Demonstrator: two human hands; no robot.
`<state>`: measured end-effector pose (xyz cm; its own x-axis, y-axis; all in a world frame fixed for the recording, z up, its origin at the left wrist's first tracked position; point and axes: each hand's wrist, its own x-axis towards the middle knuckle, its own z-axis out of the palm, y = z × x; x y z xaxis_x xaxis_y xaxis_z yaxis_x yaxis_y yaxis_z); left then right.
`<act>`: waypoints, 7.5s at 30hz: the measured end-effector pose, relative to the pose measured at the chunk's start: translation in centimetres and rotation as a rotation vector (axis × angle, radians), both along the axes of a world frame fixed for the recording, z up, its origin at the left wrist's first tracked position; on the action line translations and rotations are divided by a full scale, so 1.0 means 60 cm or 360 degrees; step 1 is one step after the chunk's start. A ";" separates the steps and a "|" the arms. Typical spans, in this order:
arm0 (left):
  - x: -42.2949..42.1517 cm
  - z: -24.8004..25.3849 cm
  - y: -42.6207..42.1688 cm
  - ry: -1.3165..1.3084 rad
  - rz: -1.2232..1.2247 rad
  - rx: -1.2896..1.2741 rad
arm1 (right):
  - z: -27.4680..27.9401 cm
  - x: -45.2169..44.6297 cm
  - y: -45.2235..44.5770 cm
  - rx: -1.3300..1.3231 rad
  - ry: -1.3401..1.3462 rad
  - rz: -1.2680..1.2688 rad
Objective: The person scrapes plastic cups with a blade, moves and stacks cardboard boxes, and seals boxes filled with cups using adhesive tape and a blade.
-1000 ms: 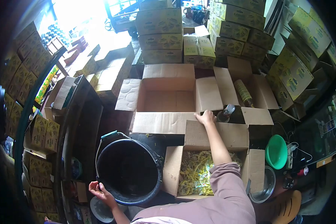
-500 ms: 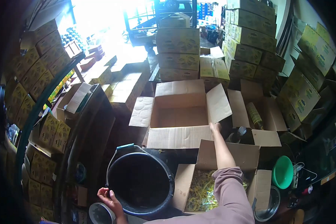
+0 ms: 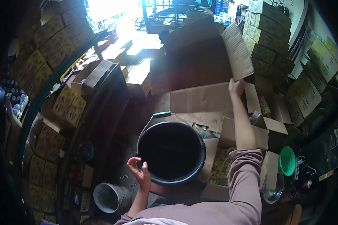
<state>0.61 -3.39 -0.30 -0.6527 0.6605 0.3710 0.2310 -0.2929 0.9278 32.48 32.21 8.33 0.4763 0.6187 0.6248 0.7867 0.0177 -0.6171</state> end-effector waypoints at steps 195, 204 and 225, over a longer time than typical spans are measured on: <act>-0.003 0.345 1.955 0.1091 -0.1900 0.1079 | 0.184 0.024 0.993 0.0368 0.1144 -0.0278; -0.258 0.360 1.908 0.0840 -0.1739 0.1377 | 0.213 -0.294 0.980 0.1326 -0.0163 -0.0745; -0.798 0.313 1.802 0.0594 -0.1541 0.1439 | -0.245 -1.057 1.558 -0.0575 0.0001 0.1683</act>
<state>-47.26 104.70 18.51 0.1578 0.2274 0.9609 -0.2180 -0.9411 0.2585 -30.94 125.68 -6.36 -0.3972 0.8578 0.3263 0.4814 0.4974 -0.7217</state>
